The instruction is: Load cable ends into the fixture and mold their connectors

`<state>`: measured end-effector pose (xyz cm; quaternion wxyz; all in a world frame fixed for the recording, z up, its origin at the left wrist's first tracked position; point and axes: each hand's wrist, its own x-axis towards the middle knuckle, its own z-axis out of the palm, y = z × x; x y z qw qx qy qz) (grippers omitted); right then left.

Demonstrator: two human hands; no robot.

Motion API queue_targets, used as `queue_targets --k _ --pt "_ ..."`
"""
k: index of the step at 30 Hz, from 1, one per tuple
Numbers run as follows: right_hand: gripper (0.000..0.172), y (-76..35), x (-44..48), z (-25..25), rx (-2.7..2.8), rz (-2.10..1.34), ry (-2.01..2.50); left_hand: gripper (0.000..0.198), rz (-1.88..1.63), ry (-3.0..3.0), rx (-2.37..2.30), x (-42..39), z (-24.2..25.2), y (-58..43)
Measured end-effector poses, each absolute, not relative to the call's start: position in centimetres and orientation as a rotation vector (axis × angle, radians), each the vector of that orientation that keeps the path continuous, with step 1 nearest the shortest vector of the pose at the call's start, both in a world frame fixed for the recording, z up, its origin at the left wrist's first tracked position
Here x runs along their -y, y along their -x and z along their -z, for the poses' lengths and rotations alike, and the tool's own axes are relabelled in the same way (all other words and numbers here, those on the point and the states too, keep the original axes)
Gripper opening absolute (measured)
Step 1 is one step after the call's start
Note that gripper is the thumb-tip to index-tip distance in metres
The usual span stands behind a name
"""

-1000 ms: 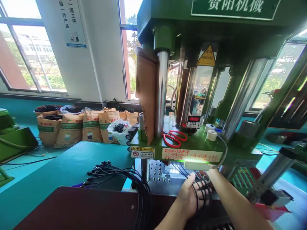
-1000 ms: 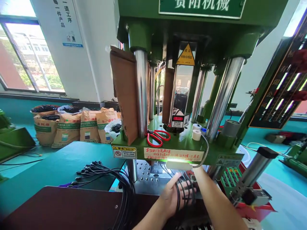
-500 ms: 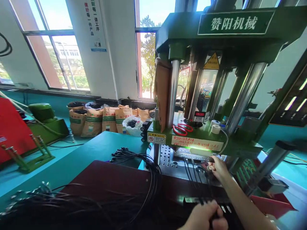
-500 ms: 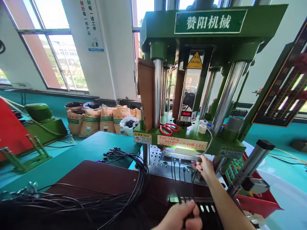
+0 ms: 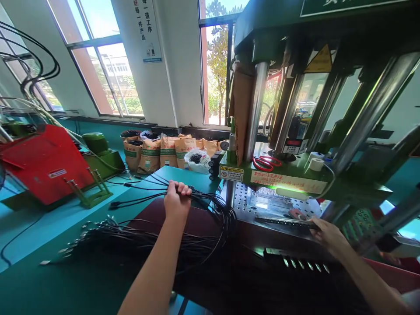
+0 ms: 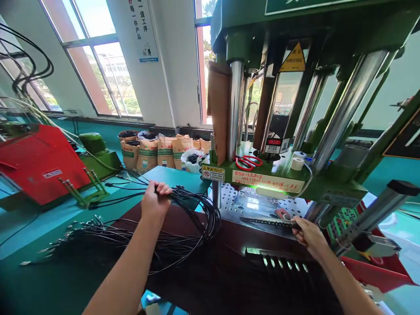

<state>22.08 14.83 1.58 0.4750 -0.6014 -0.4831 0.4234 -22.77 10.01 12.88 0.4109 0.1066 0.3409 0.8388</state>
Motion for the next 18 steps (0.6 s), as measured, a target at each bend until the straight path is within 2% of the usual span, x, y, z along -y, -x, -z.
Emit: queue_targets --k 4,9,13,18 --pt "0.024 -24.2 -14.6 -1.3 1.701 -0.828 1.571 0.027 -2.029 -0.135 -1.221 -16.5 -8.3 23.4" --pt "0.017 -24.8 -14.3 -0.6 1.997 -0.512 1.652 0.020 -1.644 -0.162 -1.572 -18.1 -3.6 22.5" --pt "0.031 -24.3 -12.2 -1.2 2.167 -0.315 1.687 0.039 -1.159 -0.352 -1.626 -18.1 -4.0 24.1" --pt "0.046 -24.2 -8.7 -3.2 2.547 -0.322 1.604 0.048 -0.762 -0.771 -1.554 -16.5 -8.1 23.9"
